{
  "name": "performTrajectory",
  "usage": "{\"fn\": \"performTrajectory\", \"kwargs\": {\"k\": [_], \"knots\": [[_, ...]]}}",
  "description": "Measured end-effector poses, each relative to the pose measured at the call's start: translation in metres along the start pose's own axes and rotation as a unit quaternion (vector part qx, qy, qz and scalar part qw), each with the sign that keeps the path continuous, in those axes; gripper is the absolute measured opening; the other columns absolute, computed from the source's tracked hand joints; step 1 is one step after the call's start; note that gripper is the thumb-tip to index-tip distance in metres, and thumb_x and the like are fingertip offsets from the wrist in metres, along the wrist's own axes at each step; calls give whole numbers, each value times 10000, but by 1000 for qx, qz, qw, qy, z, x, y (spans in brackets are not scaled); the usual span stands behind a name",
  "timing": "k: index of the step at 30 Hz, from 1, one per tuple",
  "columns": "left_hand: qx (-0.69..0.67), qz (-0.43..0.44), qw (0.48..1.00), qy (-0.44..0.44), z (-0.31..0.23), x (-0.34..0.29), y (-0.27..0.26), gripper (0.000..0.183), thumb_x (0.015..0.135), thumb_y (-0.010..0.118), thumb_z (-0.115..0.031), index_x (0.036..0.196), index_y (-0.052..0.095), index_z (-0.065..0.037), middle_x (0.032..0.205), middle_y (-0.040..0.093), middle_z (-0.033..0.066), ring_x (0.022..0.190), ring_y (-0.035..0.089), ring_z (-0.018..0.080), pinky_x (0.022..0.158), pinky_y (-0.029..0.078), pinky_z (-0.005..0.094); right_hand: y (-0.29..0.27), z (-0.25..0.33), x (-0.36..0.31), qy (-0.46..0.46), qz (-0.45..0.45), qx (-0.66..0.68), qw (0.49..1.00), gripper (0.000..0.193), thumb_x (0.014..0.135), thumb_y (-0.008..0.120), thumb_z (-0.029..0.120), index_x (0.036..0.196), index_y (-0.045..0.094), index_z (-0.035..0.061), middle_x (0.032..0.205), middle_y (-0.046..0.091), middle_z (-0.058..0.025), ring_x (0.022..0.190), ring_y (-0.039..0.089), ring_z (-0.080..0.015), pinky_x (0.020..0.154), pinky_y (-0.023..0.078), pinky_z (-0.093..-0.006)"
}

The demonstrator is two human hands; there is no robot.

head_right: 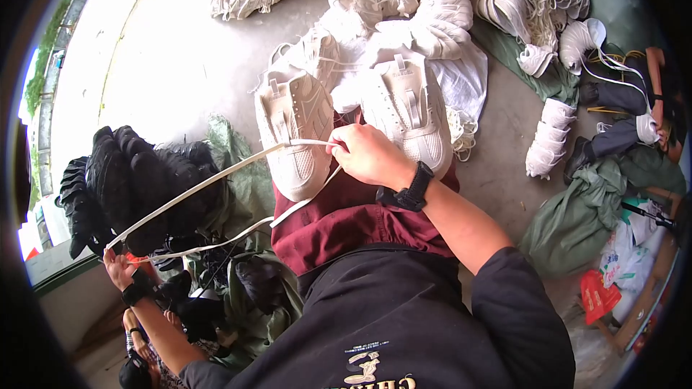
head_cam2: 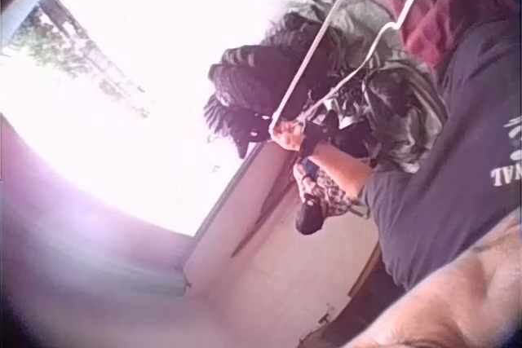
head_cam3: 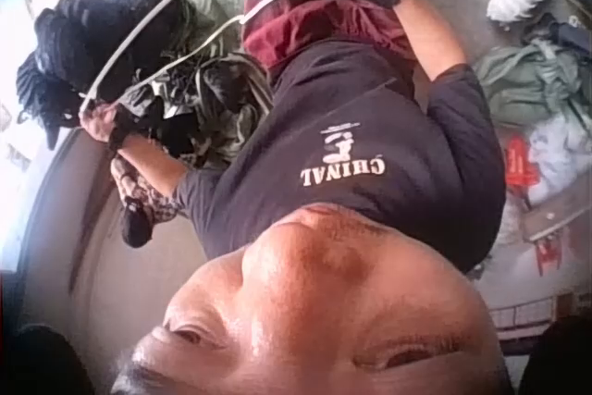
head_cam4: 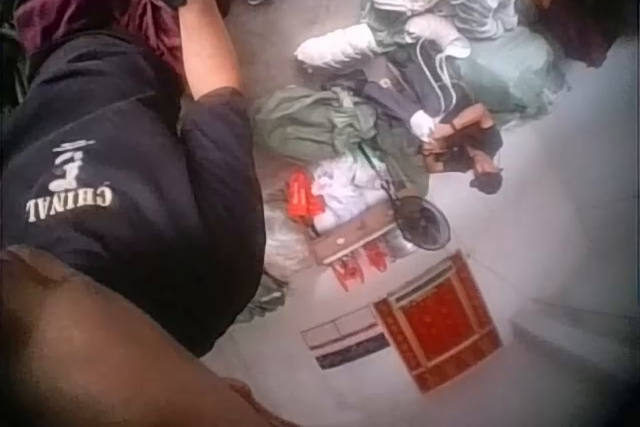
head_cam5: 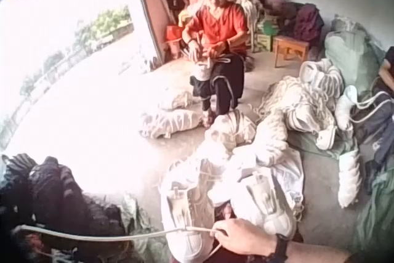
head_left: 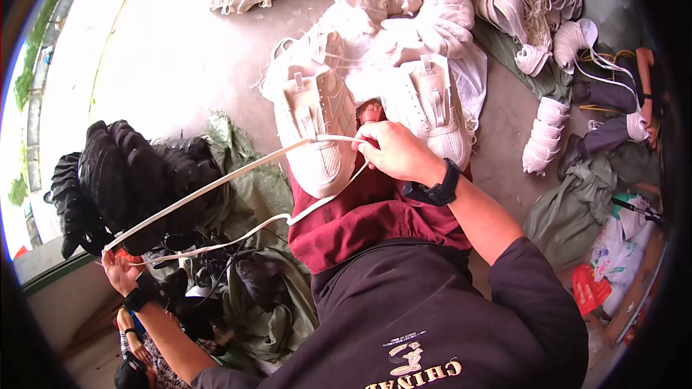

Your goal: Manually assemble and lace white athletic shoe components.

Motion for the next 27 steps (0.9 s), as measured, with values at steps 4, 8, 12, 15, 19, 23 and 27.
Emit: {"fn": "performTrajectory", "kwargs": {"k": [4,8,12,15,19,23,27], "knots": [[70,45,996,39,-25,0,-35,360,931,507,45,1278,511,-54,849,611,36,512,365,50,439,318,193,-1,-6,-9,-8,0,65,998,148,905,532,60,891,654,-24,701,639,-120,631,656,-225,614,516,-331],[13,23,999,35,-44,-1,-57,430,910,497,35,1328,496,-62,1119,578,28,587,414,54,432,355,185,5,-15,-16,43,27,227,973,164,930,506,66,905,637,-31,655,606,-45,574,639,-120,572,513,-295],[24,70,996,-40,-51,-21,-38,328,944,494,-11,1267,546,-36,1095,594,8,555,369,48,419,291,181,-6,-10,-30,67,47,212,974,175,946,488,70,908,632,-23,633,577,-19,534,601,-94,537,485,-271],[7,-32,999,13,-52,-33,-14,233,988,502,-87,1203,582,-49,940,594,-18,518,336,48,397,242,200,-7,-19,-36,64,22,215,974,164,920,511,71,905,644,-22,626,592,-55,534,583,-122,533,466,-297],[37,-41,998,25,-67,-37,-24,208,1001,508,-122,1180,592,-58,872,577,-28,504,322,49,395,234,204,-15,-7,-46,-1,-8,46,999,142,879,524,25,903,655,-24,660,552,-16,641,594,-122,594,494,-277],[64,-41,997,-20,-99,-29,-69,191,1017,519,-187,1143,614,-78,769,534,-39,486,301,51,405,236,212,-12,-6,-42,-8,-7,103,995,139,896,513,11,921,640,-40,713,608,-51,688,625,-131,671,530,-281],[5,-149,988,-33,-97,-23,-54,231,1008,538,-308,1129,628,-133,645,452,-74,444,284,49,378,211,198,-10,-11,-36,14,32,288,957,140,981,474,20,1004,596,-44,734,620,-39,641,617,-99,598,534,-266]]}}
Point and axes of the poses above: each hand's wrist, its own x-axis towards the middle knuckle, its own y-axis out of the palm, z = x × y, the point moved 4 cm from there along x, towards the middle knuckle
